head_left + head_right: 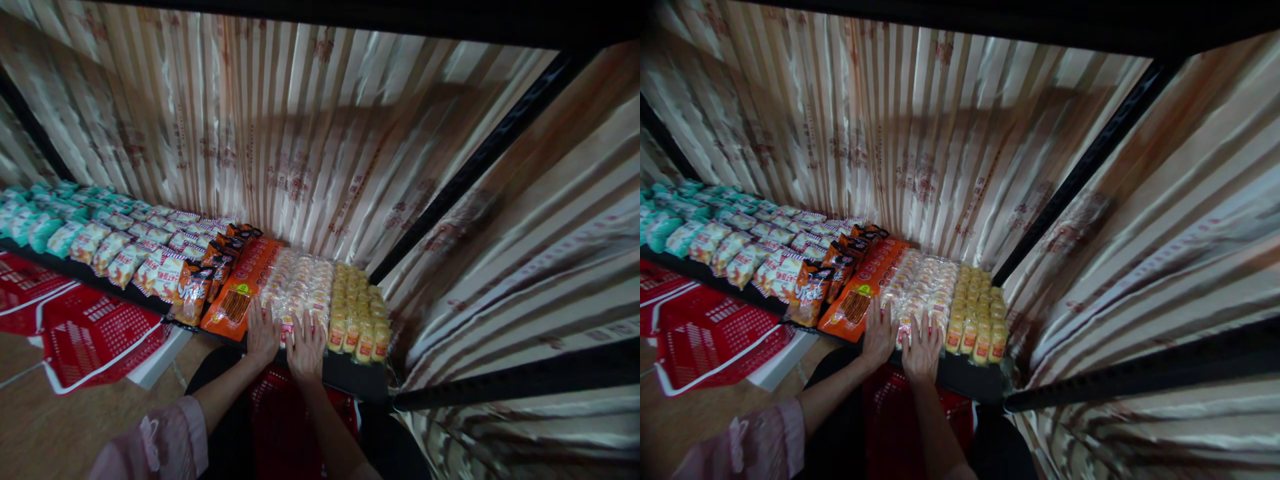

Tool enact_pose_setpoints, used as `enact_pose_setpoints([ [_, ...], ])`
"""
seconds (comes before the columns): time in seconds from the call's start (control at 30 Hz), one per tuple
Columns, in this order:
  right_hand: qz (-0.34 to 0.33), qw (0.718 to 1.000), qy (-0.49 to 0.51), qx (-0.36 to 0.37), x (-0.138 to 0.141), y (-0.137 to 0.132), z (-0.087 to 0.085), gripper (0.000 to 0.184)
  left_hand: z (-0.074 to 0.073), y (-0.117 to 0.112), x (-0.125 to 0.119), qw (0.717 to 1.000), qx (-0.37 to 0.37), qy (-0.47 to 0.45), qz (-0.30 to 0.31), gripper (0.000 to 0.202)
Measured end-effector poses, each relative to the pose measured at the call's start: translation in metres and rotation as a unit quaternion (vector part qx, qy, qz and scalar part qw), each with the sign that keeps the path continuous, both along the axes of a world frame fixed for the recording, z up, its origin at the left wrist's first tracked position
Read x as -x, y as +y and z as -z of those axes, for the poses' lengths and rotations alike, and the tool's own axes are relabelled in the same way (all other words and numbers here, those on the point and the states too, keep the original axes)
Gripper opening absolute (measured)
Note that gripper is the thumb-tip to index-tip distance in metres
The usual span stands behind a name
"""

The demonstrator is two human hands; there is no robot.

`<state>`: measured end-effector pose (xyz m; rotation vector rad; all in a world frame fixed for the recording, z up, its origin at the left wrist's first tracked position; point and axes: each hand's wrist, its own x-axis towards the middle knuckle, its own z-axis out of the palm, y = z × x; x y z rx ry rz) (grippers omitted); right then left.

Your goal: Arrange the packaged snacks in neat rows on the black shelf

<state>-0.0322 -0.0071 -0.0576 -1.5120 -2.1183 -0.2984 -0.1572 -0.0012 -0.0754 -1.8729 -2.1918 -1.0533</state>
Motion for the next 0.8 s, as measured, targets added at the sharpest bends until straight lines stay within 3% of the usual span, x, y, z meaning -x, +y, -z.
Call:
enact_pose_setpoints([
  [0.37,0.014,1.000,0.004,-0.023,0.0013,0.0017,0.0062,0.049,-0.0044,0.0063,-0.0055,0.999,-0.010,0.041,-0.006,0.060],
  [0.8,0.020,0.999,0.027,0.010,-0.0007,-0.0048,-0.0030,0.045,-0.0072,0.0055,-0.0053,0.998,0.013,0.050,0.032,0.049],
])
